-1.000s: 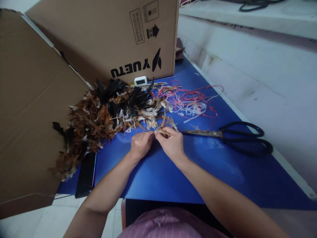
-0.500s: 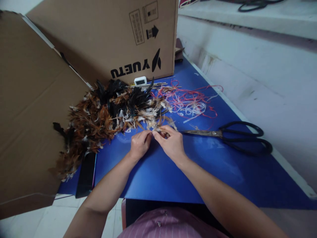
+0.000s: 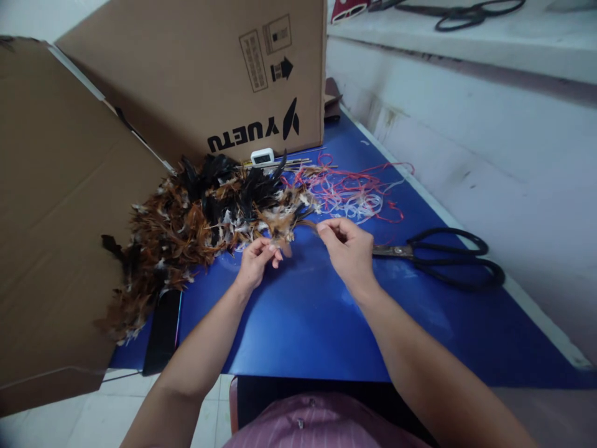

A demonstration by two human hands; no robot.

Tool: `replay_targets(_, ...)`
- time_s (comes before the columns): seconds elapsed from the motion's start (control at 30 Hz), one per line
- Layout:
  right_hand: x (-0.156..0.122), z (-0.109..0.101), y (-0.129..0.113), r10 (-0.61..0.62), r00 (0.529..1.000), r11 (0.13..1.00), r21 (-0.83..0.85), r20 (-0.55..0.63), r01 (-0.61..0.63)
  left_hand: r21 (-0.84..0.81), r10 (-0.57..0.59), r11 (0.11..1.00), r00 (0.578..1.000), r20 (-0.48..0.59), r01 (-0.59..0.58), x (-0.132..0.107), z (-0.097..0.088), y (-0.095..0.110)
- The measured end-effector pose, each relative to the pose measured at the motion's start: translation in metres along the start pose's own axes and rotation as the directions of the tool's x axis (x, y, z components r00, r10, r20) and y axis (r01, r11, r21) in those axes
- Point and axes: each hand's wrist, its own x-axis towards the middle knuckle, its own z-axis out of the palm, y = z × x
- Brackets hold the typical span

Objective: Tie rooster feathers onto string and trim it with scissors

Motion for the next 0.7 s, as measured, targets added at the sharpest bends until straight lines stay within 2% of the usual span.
replay_targets(0.13,0.012,-0.017,0.002,-0.002,0.997,0.995,-0.102,0.079,0.01,-0.093,-0.044,0.995,0.999,-0.014,0.042,0.003,-0.001,0.002)
replay_targets(0.23,0.018,-0.037,0.013,-0.017,0.991,0.968,-0.247,0.133,0.049,-0.152,-0.058,0.987,0.998,-0.031,0.053,0.005,-0.003,0.003)
replay_targets(0.33,0.021,-0.056,0.032,-0.063,0.978,0.903,-0.407,0.197,0.14,-0.193,-0.073,0.979,0.996,-0.046,0.062,0.008,-0.005,0.003)
replay_targets(0.43,0.023,-0.069,0.051,-0.162,0.946,0.831,-0.478,0.281,0.285,-0.227,-0.082,0.972,0.995,-0.062,0.066,0.009,-0.006,0.003)
replay_targets(0.57,0.029,-0.072,0.065,-0.242,0.896,0.705,-0.567,0.371,0.425,-0.248,-0.085,0.967,0.994,-0.074,0.064,0.01,-0.004,0.003)
replay_targets(0.7,0.043,-0.064,0.069,-0.323,0.857,0.591,-0.621,0.401,0.514,-0.248,-0.079,0.967,0.994,-0.069,0.06,0.009,-0.003,0.004)
